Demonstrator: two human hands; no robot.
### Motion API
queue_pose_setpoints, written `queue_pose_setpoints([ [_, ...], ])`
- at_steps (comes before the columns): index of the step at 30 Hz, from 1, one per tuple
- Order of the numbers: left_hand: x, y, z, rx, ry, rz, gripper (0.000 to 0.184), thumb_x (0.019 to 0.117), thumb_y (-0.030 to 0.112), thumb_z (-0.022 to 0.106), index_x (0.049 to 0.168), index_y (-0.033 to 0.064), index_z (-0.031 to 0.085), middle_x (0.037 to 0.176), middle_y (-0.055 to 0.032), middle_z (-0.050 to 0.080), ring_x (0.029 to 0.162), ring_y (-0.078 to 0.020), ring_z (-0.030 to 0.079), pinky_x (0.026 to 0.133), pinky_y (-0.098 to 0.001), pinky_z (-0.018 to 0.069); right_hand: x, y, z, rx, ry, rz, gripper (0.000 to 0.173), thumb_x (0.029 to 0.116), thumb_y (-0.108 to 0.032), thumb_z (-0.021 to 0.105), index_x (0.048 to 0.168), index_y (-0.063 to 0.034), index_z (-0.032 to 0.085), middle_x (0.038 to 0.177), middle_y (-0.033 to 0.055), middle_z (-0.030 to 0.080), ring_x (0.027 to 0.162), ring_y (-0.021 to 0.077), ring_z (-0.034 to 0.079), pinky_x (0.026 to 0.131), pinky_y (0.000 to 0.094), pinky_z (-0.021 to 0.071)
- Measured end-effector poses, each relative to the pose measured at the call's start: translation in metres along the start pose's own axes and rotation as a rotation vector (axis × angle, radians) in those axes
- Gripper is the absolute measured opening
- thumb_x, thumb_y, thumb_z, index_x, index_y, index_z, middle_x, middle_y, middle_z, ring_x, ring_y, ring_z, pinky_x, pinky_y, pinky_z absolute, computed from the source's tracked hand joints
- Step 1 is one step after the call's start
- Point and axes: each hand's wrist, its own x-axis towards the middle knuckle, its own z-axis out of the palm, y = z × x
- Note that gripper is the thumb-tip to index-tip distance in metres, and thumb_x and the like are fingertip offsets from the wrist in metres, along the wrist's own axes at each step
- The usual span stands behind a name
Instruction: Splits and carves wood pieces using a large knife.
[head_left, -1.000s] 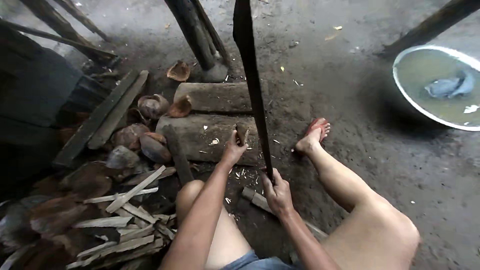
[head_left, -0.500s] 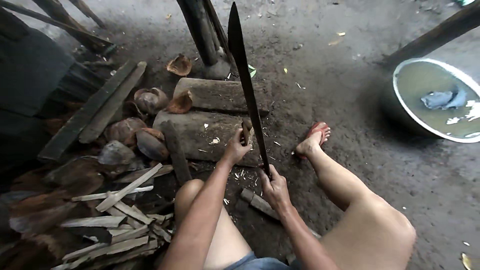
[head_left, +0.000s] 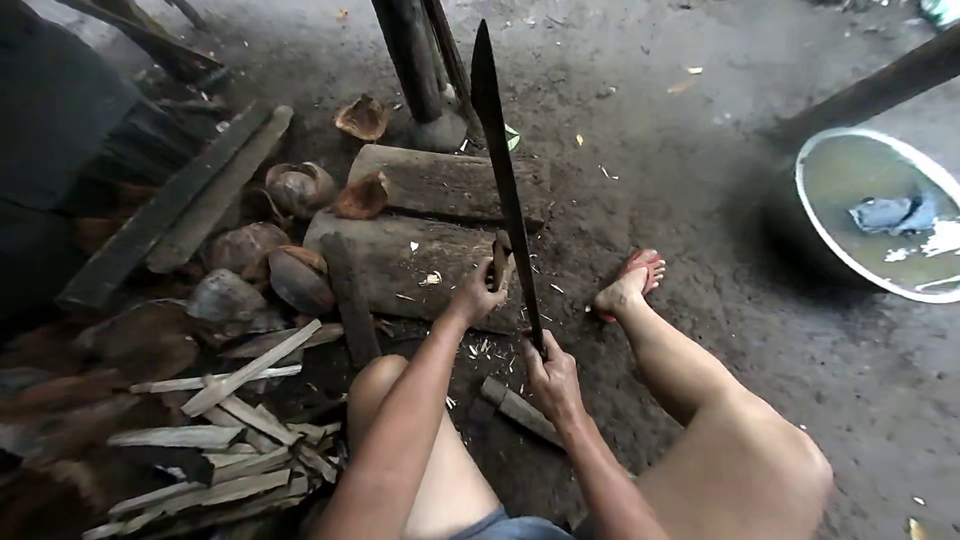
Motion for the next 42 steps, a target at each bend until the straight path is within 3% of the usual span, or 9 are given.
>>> queue_pose_setpoints([
  [5, 0.001, 0.008, -0.011, 0.006, 0.046, 0.038, 0.064, 0.0890, 0.006, 0.078, 0.147, 0.0075, 0.049, 0.131, -0.0160, 0.067, 0.112, -0.0253, 0.070, 0.100, -0.0464, 0.0577, 0.005, -0.002, -0.003, -0.052, -0.038, 0.010, 0.034, 0.1041, -0.036, 0.050, 0.116, -0.0111, 0.069, 0.068, -0.0006, 0.063, 0.055, 0.0113, 0.059, 0.053, 0.0354, 0.0524],
  [10, 0.020, -0.028, 0.011, 0.020, 0.124, -0.111, 0.068, 0.0882, 0.010, 0.077, 0.149, 0.0097, 0.048, 0.131, -0.0162, 0.066, 0.117, -0.0252, 0.068, 0.102, -0.0452, 0.0558, 0.023, -0.004, 0.007, -0.152, -0.240, 0.236, 0.033, 0.1058, -0.041, 0.052, 0.118, -0.0139, 0.066, 0.079, 0.0078, 0.069, 0.072, 0.0247, 0.069, 0.069, 0.0497, 0.0565],
  [18, -0.001, 0.014, -0.008, 0.072, 0.202, 0.035, 0.062, 0.0928, 0.014, 0.075, 0.149, 0.0153, 0.048, 0.129, -0.0139, 0.068, 0.108, -0.0259, 0.072, 0.095, -0.0513, 0.0590, 0.008, -0.015, -0.006, -0.114, -0.130, 0.109, 0.025, 0.1018, -0.029, 0.055, 0.113, -0.0106, 0.067, 0.075, 0.0049, 0.067, 0.066, 0.0185, 0.067, 0.062, 0.0418, 0.0559],
  [21, 0.012, -0.023, 0.004, 0.164, 0.159, -0.054, 0.058, 0.0946, 0.020, 0.072, 0.147, 0.0107, 0.050, 0.126, -0.0155, 0.069, 0.109, -0.0260, 0.071, 0.098, -0.0478, 0.0575, 0.009, -0.002, 0.006, -0.145, -0.240, 0.269, 0.028, 0.1044, -0.035, 0.055, 0.118, -0.0127, 0.066, 0.080, 0.0086, 0.069, 0.072, 0.0238, 0.069, 0.069, 0.0483, 0.0573],
  [24, 0.011, 0.003, -0.002, 0.223, 0.080, -0.124, 0.058, 0.0954, 0.019, 0.071, 0.148, 0.0108, 0.050, 0.129, -0.0161, 0.068, 0.116, -0.0273, 0.068, 0.104, -0.0482, 0.0538, 0.004, -0.008, -0.005, -0.125, -0.191, 0.259, 0.029, 0.1048, -0.035, 0.054, 0.116, -0.0117, 0.066, 0.076, 0.0073, 0.068, 0.068, 0.0222, 0.068, 0.066, 0.0463, 0.0567],
  [30, -0.001, 0.039, -0.016, 0.105, 0.257, 0.270, 0.066, 0.0916, 0.013, 0.078, 0.151, 0.0132, 0.049, 0.138, -0.0124, 0.064, 0.117, -0.0247, 0.069, 0.101, -0.0476, 0.0578, -0.005, -0.014, -0.013, -0.037, 0.015, 0.028, 0.024, 0.1018, -0.029, 0.057, 0.102, -0.0084, 0.068, 0.067, -0.0010, 0.062, 0.055, 0.0086, 0.059, 0.052, 0.0307, 0.0522],
  [34, -0.017, -0.013, -0.013, 0.537, -0.064, -0.345, 0.113, 0.0796, 0.018, 0.085, 0.166, 0.0196, 0.013, 0.155, -0.0210, 0.046, 0.130, -0.0418, 0.058, 0.104, -0.0634, 0.0498, 0.004, 0.012, 0.007, -0.160, -0.238, 0.305, 0.026, 0.1032, -0.030, 0.055, 0.116, -0.0108, 0.067, 0.083, 0.0100, 0.070, 0.076, 0.0257, 0.070, 0.072, 0.0502, 0.0568],
  [37, -0.031, -0.007, -0.025, 0.633, -0.186, -0.532, 0.081, 0.0928, 0.024, 0.073, 0.162, 0.0150, 0.032, 0.143, -0.0258, 0.058, 0.130, -0.0470, 0.057, 0.105, -0.0682, 0.0450, -0.006, 0.007, 0.003, -0.169, -0.195, 0.267, 0.025, 0.1016, -0.029, 0.055, 0.112, -0.0102, 0.067, 0.075, 0.0084, 0.067, 0.068, 0.0242, 0.067, 0.065, 0.0485, 0.0556],
  [42, -0.035, -0.019, -0.050, 0.543, 0.130, -0.505, 0.057, 0.1025, 0.017, 0.058, 0.157, 0.0169, 0.041, 0.139, -0.0234, 0.061, 0.125, -0.0446, 0.061, 0.102, -0.0661, 0.0487, -0.008, -0.045, -0.036, 0.168, 0.149, -0.143, 0.030, 0.1038, -0.027, 0.051, 0.103, -0.0020, 0.067, 0.064, -0.0003, 0.062, 0.051, 0.0106, 0.060, 0.047, 0.0333, 0.0544],
])
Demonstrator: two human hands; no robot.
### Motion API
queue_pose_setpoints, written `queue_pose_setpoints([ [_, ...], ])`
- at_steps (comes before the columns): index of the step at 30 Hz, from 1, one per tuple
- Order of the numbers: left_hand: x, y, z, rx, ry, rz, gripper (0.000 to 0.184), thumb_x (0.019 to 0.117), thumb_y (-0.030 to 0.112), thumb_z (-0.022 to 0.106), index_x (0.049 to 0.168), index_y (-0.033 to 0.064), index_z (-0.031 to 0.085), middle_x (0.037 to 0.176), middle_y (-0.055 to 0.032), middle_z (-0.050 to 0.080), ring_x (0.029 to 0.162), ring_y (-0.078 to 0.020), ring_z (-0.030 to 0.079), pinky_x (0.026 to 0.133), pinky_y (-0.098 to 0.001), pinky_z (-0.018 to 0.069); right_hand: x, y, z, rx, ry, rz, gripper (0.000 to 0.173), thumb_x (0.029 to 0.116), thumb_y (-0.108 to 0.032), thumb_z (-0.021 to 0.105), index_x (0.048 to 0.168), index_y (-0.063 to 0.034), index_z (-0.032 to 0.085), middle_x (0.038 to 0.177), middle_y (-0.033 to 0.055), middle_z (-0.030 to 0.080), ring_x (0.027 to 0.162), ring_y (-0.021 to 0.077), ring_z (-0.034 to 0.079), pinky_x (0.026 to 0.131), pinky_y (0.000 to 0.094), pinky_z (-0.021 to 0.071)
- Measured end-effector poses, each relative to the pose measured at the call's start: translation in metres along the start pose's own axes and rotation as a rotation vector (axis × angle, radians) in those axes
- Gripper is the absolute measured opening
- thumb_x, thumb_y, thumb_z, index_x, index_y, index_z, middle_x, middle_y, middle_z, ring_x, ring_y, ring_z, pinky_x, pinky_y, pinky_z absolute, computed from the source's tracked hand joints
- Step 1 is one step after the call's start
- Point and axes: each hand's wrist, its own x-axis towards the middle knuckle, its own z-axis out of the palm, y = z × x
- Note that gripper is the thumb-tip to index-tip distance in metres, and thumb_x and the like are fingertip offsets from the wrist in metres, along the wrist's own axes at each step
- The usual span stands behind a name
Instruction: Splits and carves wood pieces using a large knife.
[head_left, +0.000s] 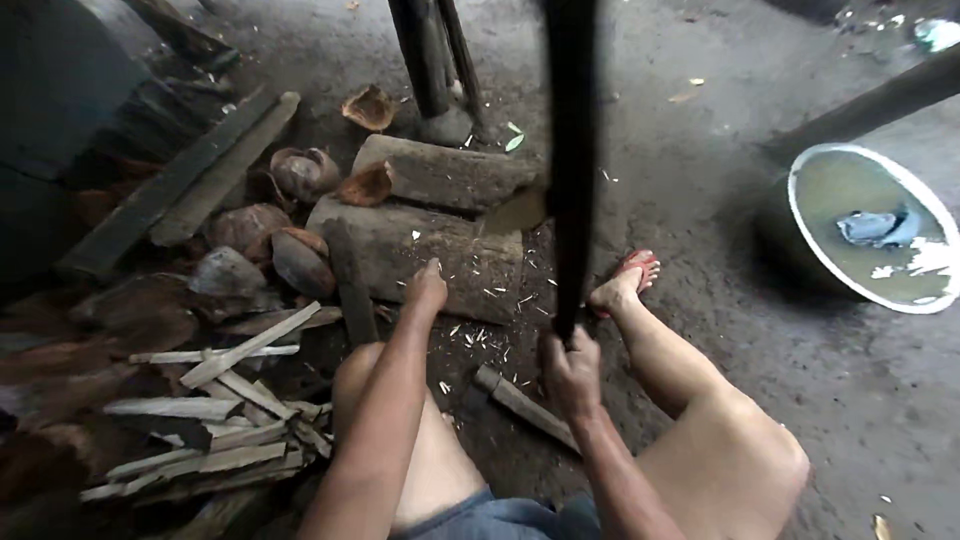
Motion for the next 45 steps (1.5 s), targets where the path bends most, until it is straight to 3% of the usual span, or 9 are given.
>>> queue_pose_setpoints([
  [5, 0.008, 0.001, -0.002, -0.068, 0.031, -0.003, 0.058, 0.1030, 0.019, 0.056, 0.158, 0.0171, 0.040, 0.140, -0.0230, 0.060, 0.127, -0.0443, 0.060, 0.103, -0.0667, 0.0479, 0.050, -0.051, -0.027, 0.465, 0.239, -0.374, 0.018, 0.1063, -0.036, 0.057, 0.099, -0.0206, 0.063, 0.068, -0.0059, 0.062, 0.054, 0.0084, 0.060, 0.049, 0.0292, 0.0552],
  [9, 0.006, 0.011, 0.001, -0.060, 0.010, 0.028, 0.058, 0.1031, 0.016, 0.056, 0.159, 0.0164, 0.039, 0.142, -0.0237, 0.059, 0.129, -0.0449, 0.059, 0.105, -0.0651, 0.0470, 0.008, 0.042, 0.006, -0.118, -0.044, 0.176, 0.030, 0.1031, -0.022, 0.057, 0.112, 0.0049, 0.067, 0.074, 0.0127, 0.066, 0.062, 0.0218, 0.065, 0.061, 0.0421, 0.0579],
  [11, -0.002, 0.019, 0.004, -0.022, -0.015, 0.027, 0.060, 0.1019, 0.014, 0.056, 0.159, 0.0175, 0.039, 0.140, -0.0246, 0.060, 0.126, -0.0463, 0.060, 0.103, -0.0669, 0.0480, -0.009, 0.085, 0.023, -0.295, -0.305, 0.511, 0.033, 0.1043, -0.025, 0.055, 0.127, -0.0038, 0.066, 0.095, 0.0164, 0.071, 0.084, 0.0283, 0.070, 0.080, 0.0507, 0.0568],
  [14, -0.008, 0.018, 0.008, 0.010, -0.065, 0.025, 0.061, 0.1004, 0.013, 0.056, 0.158, 0.0195, 0.040, 0.142, -0.0227, 0.059, 0.127, -0.0452, 0.060, 0.101, -0.0670, 0.0480, -0.019, 0.087, 0.029, -0.302, -0.317, 0.528, 0.029, 0.1043, -0.027, 0.053, 0.118, -0.0067, 0.068, 0.082, 0.0120, 0.068, 0.073, 0.0255, 0.067, 0.071, 0.0492, 0.0557],
  [19, 0.003, 0.012, 0.015, 0.021, -0.040, 0.038, 0.056, 0.1017, 0.015, 0.055, 0.157, 0.0156, 0.042, 0.139, -0.0232, 0.061, 0.125, -0.0454, 0.061, 0.100, -0.0682, 0.0488, 0.007, 0.025, 0.002, 0.061, -0.077, 0.264, 0.030, 0.1020, -0.029, 0.052, 0.103, -0.0034, 0.067, 0.062, 0.0001, 0.060, 0.049, 0.0127, 0.059, 0.048, 0.0358, 0.0544],
  [26, 0.005, 0.018, 0.002, -0.036, -0.073, 0.000, 0.056, 0.1050, 0.015, 0.048, 0.160, 0.0185, 0.036, 0.142, -0.0220, 0.060, 0.128, -0.0431, 0.060, 0.103, -0.0653, 0.0480, 0.089, -0.092, -0.062, 0.540, 0.319, -0.549, 0.022, 0.1094, -0.031, 0.046, 0.095, -0.0181, 0.056, 0.063, -0.0028, 0.059, 0.051, 0.0139, 0.061, 0.049, 0.0336, 0.0569],
  [30, 0.006, 0.019, 0.001, -0.040, -0.071, 0.003, 0.057, 0.1046, 0.013, 0.048, 0.160, 0.0168, 0.036, 0.144, -0.0227, 0.058, 0.129, -0.0444, 0.059, 0.104, -0.0662, 0.0470, 0.040, -0.018, -0.009, -0.156, -0.100, 0.243, 0.029, 0.1057, -0.017, 0.055, 0.110, 0.0094, 0.065, 0.083, 0.0188, 0.069, 0.073, 0.0259, 0.068, 0.071, 0.0410, 0.0584],
  [33, -0.005, 0.021, 0.003, -0.019, -0.065, 0.021, 0.059, 0.1019, 0.012, 0.052, 0.159, 0.0149, 0.037, 0.142, -0.0248, 0.059, 0.126, -0.0465, 0.060, 0.101, -0.0673, 0.0482, 0.001, 0.089, 0.046, -0.395, -0.422, 0.605, 0.034, 0.1057, -0.029, 0.051, 0.122, -0.0036, 0.067, 0.097, 0.0186, 0.070, 0.088, 0.0323, 0.069, 0.082, 0.0542, 0.0556],
  [45, -0.003, 0.017, -0.004, -0.015, -0.109, 0.023, 0.060, 0.1035, 0.010, 0.047, 0.161, 0.0162, 0.033, 0.142, -0.0250, 0.059, 0.129, -0.0460, 0.058, 0.104, -0.0668, 0.0465, -0.010, 0.009, -0.007, -0.247, -0.018, 0.175, 0.030, 0.1042, -0.027, 0.054, 0.105, -0.0006, 0.068, 0.066, 0.0020, 0.063, 0.053, 0.0106, 0.060, 0.052, 0.0326, 0.0547],
])
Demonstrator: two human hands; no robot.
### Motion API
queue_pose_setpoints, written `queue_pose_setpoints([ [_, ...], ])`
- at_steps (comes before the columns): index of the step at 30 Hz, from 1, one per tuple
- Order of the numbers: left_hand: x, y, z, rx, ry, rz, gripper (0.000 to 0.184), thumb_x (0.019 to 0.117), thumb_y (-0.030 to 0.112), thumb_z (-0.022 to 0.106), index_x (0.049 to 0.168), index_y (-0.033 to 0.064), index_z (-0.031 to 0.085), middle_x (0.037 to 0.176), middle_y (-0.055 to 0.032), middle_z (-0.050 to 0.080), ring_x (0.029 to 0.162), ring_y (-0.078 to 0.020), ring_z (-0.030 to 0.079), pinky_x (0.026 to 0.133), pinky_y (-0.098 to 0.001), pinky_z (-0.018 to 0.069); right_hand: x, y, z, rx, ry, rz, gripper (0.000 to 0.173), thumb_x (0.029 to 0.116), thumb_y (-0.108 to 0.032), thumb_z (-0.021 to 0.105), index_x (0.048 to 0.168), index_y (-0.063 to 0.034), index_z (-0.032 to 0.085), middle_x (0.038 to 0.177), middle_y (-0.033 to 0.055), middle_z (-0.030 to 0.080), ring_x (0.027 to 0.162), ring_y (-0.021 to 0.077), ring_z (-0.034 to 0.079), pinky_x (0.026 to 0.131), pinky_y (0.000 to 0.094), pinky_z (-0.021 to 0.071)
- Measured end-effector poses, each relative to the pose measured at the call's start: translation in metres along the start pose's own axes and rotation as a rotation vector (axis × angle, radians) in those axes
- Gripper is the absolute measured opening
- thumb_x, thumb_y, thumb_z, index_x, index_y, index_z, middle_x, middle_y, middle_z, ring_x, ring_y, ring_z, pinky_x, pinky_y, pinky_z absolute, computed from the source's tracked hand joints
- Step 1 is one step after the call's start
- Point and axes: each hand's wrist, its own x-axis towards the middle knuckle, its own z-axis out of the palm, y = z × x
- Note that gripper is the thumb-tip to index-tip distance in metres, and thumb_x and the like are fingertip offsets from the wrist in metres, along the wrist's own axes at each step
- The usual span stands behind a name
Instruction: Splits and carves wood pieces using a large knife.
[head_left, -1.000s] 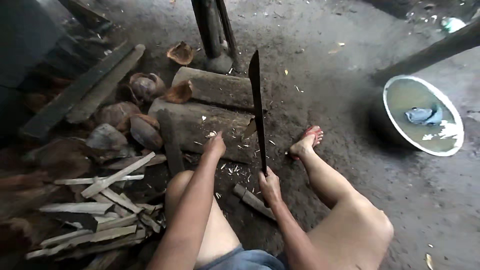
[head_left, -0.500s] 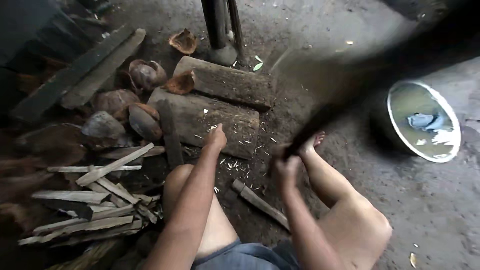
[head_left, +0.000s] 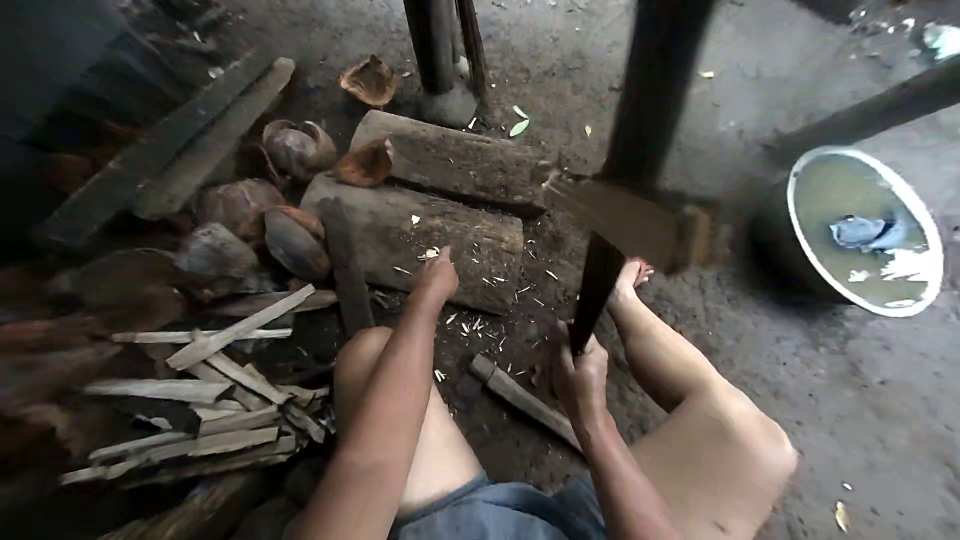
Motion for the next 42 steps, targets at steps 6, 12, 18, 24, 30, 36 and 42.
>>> queue_pose_setpoints([
  [6, -0.006, 0.006, 0.005, 0.021, -0.034, 0.016, 0.066, 0.0990, 0.008, 0.054, 0.161, 0.0171, 0.033, 0.137, -0.0265, 0.061, 0.123, -0.0466, 0.062, 0.099, -0.0674, 0.0491, 0.024, 0.064, 0.078, -0.303, -0.587, 0.477, 0.034, 0.1043, -0.031, 0.049, 0.122, -0.0093, 0.069, 0.107, 0.0168, 0.072, 0.101, 0.0332, 0.070, 0.089, 0.0573, 0.0547],
  [12, -0.005, -0.003, 0.002, 0.039, -0.056, -0.007, 0.066, 0.1007, 0.008, 0.051, 0.163, 0.0174, 0.030, 0.138, -0.0257, 0.061, 0.126, -0.0450, 0.060, 0.103, -0.0648, 0.0477, 0.019, 0.047, 0.060, -0.132, -0.425, 0.402, 0.039, 0.1066, -0.041, 0.048, 0.118, -0.0104, 0.068, 0.086, 0.0114, 0.069, 0.078, 0.0270, 0.068, 0.074, 0.0511, 0.0552],
  [18, -0.001, 0.000, 0.007, 0.024, -0.062, 0.022, 0.074, 0.0972, 0.009, 0.059, 0.163, 0.0181, 0.027, 0.137, -0.0275, 0.061, 0.121, -0.0485, 0.063, 0.099, -0.0681, 0.0492, -0.009, 0.034, 0.048, -0.069, -0.117, 0.118, 0.028, 0.1048, -0.026, 0.053, 0.108, -0.0032, 0.067, 0.070, 0.0068, 0.064, 0.059, 0.0186, 0.062, 0.058, 0.0399, 0.0542],
  [24, 0.002, 0.005, 0.014, -0.008, -0.094, 0.077, 0.096, 0.0863, 0.012, 0.077, 0.165, 0.0227, 0.022, 0.136, -0.0254, 0.062, 0.120, -0.0463, 0.063, 0.098, -0.0679, 0.0500, 0.037, 0.085, 0.096, -0.207, -0.578, 0.538, 0.037, 0.1054, -0.036, 0.048, 0.118, -0.0083, 0.069, 0.102, 0.0167, 0.071, 0.096, 0.0324, 0.070, 0.084, 0.0564, 0.0544],
  [30, 0.003, 0.004, 0.013, -0.016, -0.073, 0.047, 0.092, 0.0889, 0.008, 0.071, 0.165, 0.0196, 0.021, 0.141, -0.0268, 0.058, 0.124, -0.0476, 0.060, 0.101, -0.0687, 0.0479, 0.020, 0.057, 0.064, 0.004, -0.348, 0.358, 0.039, 0.1055, -0.040, 0.050, 0.118, -0.0082, 0.069, 0.078, 0.0084, 0.066, 0.068, 0.0223, 0.064, 0.067, 0.0467, 0.0553],
  [36, 0.008, 0.009, 0.013, -0.030, -0.092, 0.049, 0.108, 0.0847, 0.012, 0.079, 0.167, 0.0224, 0.010, 0.145, -0.0267, 0.055, 0.126, -0.0464, 0.060, 0.101, -0.0676, 0.0487, 0.017, 0.051, 0.073, 0.023, -0.075, 0.075, 0.030, 0.1050, -0.027, 0.054, 0.104, -0.0010, 0.069, 0.070, 0.0067, 0.065, 0.060, 0.0172, 0.063, 0.060, 0.0377, 0.0556],
  [42, 0.001, 0.020, 0.020, -0.300, -0.091, 0.235, 0.129, 0.0740, 0.027, 0.094, 0.167, 0.0294, 0.005, 0.165, -0.0169, 0.033, 0.137, -0.0422, 0.051, 0.107, -0.0642, 0.0466, 0.036, 0.103, 0.121, -0.292, -0.651, 0.575, 0.037, 0.1052, -0.035, 0.047, 0.129, -0.0136, 0.067, 0.116, 0.0161, 0.072, 0.110, 0.0341, 0.069, 0.092, 0.0594, 0.0536],
])
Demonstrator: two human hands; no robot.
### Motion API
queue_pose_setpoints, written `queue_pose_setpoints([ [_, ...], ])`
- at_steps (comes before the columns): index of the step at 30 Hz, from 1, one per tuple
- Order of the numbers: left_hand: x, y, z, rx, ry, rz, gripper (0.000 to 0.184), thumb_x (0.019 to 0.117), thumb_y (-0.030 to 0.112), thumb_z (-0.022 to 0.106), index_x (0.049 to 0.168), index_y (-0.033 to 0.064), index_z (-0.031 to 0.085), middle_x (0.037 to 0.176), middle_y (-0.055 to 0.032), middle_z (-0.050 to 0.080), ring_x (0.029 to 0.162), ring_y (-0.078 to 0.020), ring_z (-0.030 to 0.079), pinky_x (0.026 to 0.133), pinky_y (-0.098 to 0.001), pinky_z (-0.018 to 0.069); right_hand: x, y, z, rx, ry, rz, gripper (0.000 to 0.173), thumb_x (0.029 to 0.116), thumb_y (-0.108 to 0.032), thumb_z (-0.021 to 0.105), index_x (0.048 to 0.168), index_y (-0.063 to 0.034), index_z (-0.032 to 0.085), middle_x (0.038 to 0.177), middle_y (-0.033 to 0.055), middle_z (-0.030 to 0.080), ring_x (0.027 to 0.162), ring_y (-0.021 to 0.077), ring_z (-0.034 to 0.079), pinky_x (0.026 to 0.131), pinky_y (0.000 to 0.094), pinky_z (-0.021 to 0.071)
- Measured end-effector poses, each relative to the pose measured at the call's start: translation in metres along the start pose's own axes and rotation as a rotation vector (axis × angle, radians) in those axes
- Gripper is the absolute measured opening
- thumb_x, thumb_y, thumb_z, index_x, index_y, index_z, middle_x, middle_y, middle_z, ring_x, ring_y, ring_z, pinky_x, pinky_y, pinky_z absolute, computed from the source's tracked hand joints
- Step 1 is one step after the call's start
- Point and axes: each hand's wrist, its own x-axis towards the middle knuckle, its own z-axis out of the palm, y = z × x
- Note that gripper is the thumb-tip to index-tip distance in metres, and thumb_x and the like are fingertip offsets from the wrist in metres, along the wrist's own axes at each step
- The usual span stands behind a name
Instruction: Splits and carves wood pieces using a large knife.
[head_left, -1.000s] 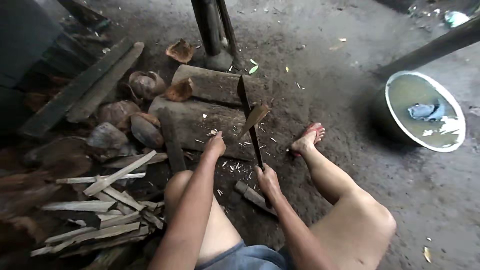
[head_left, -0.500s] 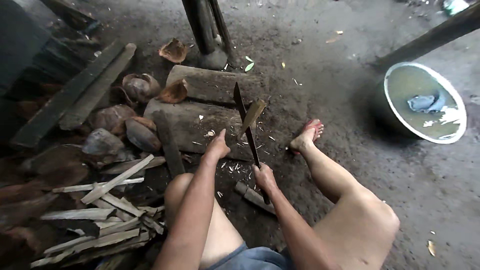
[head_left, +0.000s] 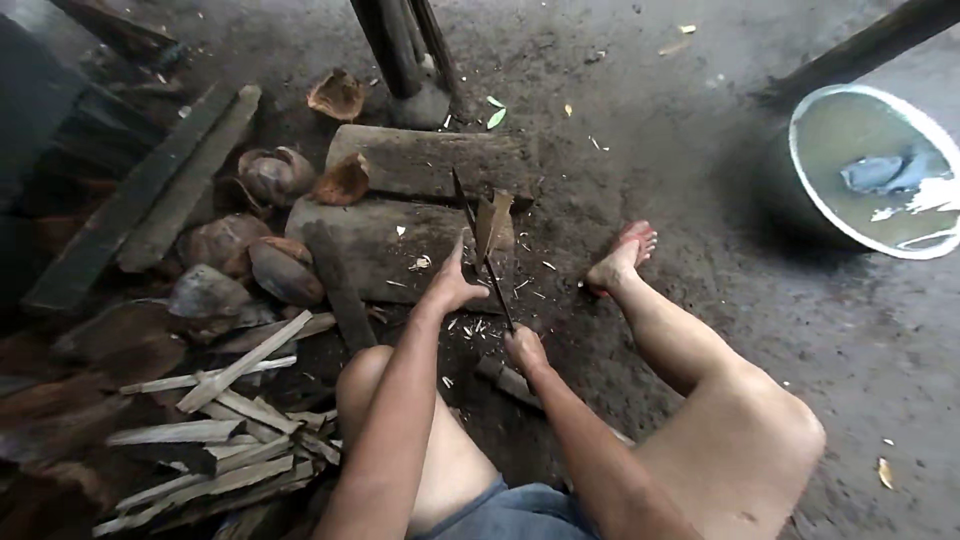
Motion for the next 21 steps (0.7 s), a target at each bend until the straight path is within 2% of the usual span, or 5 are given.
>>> queue_pose_setpoints([
  [9, 0.017, -0.005, 0.006, -0.172, 0.196, 0.095, 0.126, 0.0738, 0.045, 0.093, 0.167, 0.0281, 0.010, 0.165, -0.0153, 0.035, 0.140, -0.0388, 0.050, 0.109, -0.0620, 0.0469, -0.028, -0.004, -0.002, 0.036, 0.111, -0.084, 0.040, 0.1063, -0.041, 0.044, 0.127, -0.0134, 0.065, 0.100, 0.0149, 0.073, 0.095, 0.0331, 0.072, 0.081, 0.0569, 0.0565],
  [13, 0.020, -0.011, -0.003, -0.398, 0.324, 0.510, 0.125, 0.0795, 0.065, 0.077, 0.166, 0.0093, 0.007, 0.169, -0.0169, 0.024, 0.151, -0.0259, 0.036, 0.119, -0.0410, 0.0410, -0.035, -0.012, -0.006, 0.032, 0.242, -0.192, 0.033, 0.1049, -0.034, 0.049, 0.124, -0.0118, 0.064, 0.095, 0.0139, 0.074, 0.091, 0.0325, 0.074, 0.079, 0.0542, 0.0575],
  [16, 0.021, -0.001, -0.003, -0.488, 0.389, 0.776, 0.123, 0.0856, 0.088, 0.045, 0.165, 0.0029, 0.003, 0.170, -0.0185, 0.020, 0.155, -0.0288, 0.028, 0.124, -0.0470, 0.0330, -0.014, -0.006, 0.003, 0.009, 0.166, -0.151, 0.034, 0.1056, -0.036, 0.048, 0.124, -0.0124, 0.064, 0.101, 0.0138, 0.074, 0.096, 0.0322, 0.073, 0.083, 0.0547, 0.0568],
  [19, 0.030, 0.007, 0.003, -0.505, 0.371, 0.800, 0.127, 0.0848, 0.088, 0.046, 0.163, -0.0017, 0.003, 0.169, -0.0201, 0.021, 0.155, -0.0260, 0.028, 0.127, -0.0434, 0.0293, 0.013, 0.005, 0.002, -0.105, -0.023, 0.007, 0.041, 0.1045, -0.039, 0.047, 0.136, -0.0162, 0.061, 0.119, 0.0161, 0.072, 0.111, 0.0356, 0.070, 0.091, 0.0605, 0.0548],
  [21, 0.028, 0.013, 0.002, -0.449, 0.335, 0.721, 0.126, 0.0831, 0.085, 0.055, 0.165, 0.0041, 0.003, 0.163, -0.0146, 0.039, 0.148, -0.0229, 0.042, 0.121, -0.0421, 0.0396, 0.020, 0.006, -0.005, -0.165, -0.030, 0.026, 0.041, 0.1036, -0.039, 0.048, 0.136, -0.0168, 0.060, 0.121, 0.0162, 0.071, 0.113, 0.0365, 0.069, 0.091, 0.0611, 0.0546],
])
